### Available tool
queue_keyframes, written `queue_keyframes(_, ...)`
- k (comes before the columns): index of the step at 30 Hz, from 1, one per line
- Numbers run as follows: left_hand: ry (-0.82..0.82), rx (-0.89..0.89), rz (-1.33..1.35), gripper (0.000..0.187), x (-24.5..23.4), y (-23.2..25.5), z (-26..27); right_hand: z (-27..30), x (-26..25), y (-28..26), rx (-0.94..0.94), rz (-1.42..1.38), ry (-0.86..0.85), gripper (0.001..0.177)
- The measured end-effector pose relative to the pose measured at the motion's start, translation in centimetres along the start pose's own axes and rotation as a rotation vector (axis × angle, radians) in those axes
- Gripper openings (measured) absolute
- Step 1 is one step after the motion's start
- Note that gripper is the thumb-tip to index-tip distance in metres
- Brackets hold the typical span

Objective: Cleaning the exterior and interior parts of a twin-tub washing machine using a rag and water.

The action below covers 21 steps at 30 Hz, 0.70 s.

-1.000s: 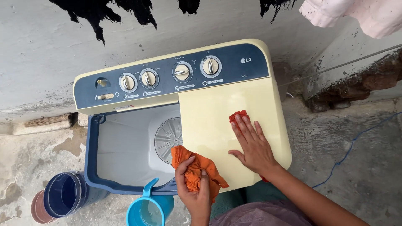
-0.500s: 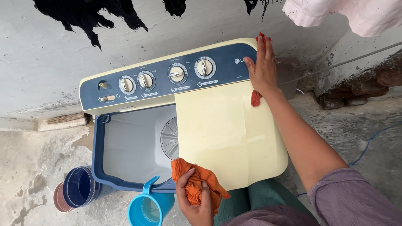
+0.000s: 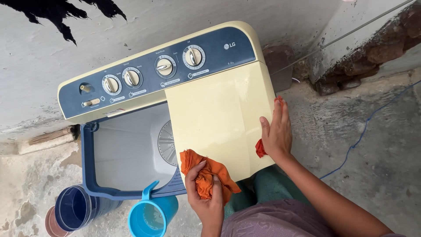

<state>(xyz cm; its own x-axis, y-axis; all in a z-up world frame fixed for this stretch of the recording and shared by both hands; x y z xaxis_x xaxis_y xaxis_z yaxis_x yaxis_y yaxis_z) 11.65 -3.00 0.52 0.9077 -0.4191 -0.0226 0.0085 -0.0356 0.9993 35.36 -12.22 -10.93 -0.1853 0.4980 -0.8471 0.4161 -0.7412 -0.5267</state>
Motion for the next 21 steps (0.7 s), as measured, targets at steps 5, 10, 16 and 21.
queue_keyframes(5, -0.061, 0.018, -0.018, 0.041, -3.1, 0.6, 0.4, 6.5, 0.9, -1.0, 0.072, 0.063, 0.264, 0.067)
queue_keyframes(10, -0.055, 0.044, -0.053, 0.041, -8.4, 0.4, 1.5, 11.6, 3.0, -6.3, -0.091, 0.13, 0.404, 0.066)
queue_keyframes(16, -0.04, 0.053, -0.016, 0.042, -13.6, 0.2, 2.7, 14.6, 7.6, -15.5, -0.485, 0.208, 0.17, 0.074)
queue_keyframes(21, -0.047, 0.045, -0.014, 0.041, -15.1, 0.9, 2.6, 16.0, 9.3, -17.8, -0.834, 0.384, 0.13, 0.078)
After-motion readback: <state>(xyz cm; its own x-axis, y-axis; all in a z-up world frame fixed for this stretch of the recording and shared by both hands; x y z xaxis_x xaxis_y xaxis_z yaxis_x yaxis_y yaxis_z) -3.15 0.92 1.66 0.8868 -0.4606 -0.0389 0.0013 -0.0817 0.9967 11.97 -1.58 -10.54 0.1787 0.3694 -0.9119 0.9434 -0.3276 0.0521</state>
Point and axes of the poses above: each hand's wrist, its own z-axis away from the middle knuckle, its own x-axis out of the palm, y = z × x, the point moved 4 cm from there along -z, towards the middle knuckle, and after that the axes turned 12 degrees about z, right-handed, at the moved point
